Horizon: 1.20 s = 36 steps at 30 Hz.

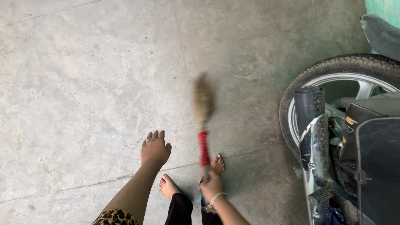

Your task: The person sweeps a concrete floor and tiled entryway using a traditional straw broom. They move along walls, steps, and around a parked motorcycle, sweeping debris into a pile.

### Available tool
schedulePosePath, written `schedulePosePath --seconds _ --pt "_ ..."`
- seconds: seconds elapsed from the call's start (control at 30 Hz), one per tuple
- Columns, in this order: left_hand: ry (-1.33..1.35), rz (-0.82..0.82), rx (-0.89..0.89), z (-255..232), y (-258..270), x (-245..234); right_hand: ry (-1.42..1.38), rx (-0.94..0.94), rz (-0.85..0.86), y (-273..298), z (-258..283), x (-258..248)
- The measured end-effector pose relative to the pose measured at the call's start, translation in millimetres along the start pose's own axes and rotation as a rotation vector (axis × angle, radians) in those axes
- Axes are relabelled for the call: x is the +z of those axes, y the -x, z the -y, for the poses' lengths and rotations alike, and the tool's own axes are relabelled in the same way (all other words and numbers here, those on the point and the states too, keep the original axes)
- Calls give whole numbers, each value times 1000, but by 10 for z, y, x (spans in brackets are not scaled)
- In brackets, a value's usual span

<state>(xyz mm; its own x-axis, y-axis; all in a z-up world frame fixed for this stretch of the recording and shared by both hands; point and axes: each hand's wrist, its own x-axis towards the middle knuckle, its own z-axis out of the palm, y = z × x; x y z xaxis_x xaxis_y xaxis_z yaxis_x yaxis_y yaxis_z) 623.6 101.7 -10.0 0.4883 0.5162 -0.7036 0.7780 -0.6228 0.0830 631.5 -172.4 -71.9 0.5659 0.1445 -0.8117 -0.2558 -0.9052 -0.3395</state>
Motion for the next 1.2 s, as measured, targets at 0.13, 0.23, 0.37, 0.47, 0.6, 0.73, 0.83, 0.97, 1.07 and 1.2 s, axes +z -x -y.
schedulePosePath --seconds 0.13,0.23,0.37,0.47,0.6,0.73,0.83,0.97,1.07,1.2 --pt "3 2 11 -180 -4 1 -271 71 237 156 334 39" --pt "-11 5 17 -265 -13 -43 -352 36 248 100 353 -95" --pt "-39 -54 10 -257 -55 -123 -470 -191 -61 -142 86 -430" --pt "-32 -89 13 -191 -62 -139 -369 -361 -336 -397 -129 -882" --pt "-48 -118 16 -87 -73 -104 -600 211 -288 -745 -151 -1559" --pt "-38 -116 15 21 -86 -16 -702 179 -252 -1143 -18 -1991" --pt "-48 -91 13 40 -83 12 -636 151 -143 -1300 83 -1802" --pt "-31 -35 8 -50 13 53 -303 -12 -77 -1194 266 -1128" --pt "4 -24 19 -155 57 41 -79 -180 -46 -893 458 -681" --pt "0 -60 55 -200 79 -38 -39 -74 190 -493 649 -479"
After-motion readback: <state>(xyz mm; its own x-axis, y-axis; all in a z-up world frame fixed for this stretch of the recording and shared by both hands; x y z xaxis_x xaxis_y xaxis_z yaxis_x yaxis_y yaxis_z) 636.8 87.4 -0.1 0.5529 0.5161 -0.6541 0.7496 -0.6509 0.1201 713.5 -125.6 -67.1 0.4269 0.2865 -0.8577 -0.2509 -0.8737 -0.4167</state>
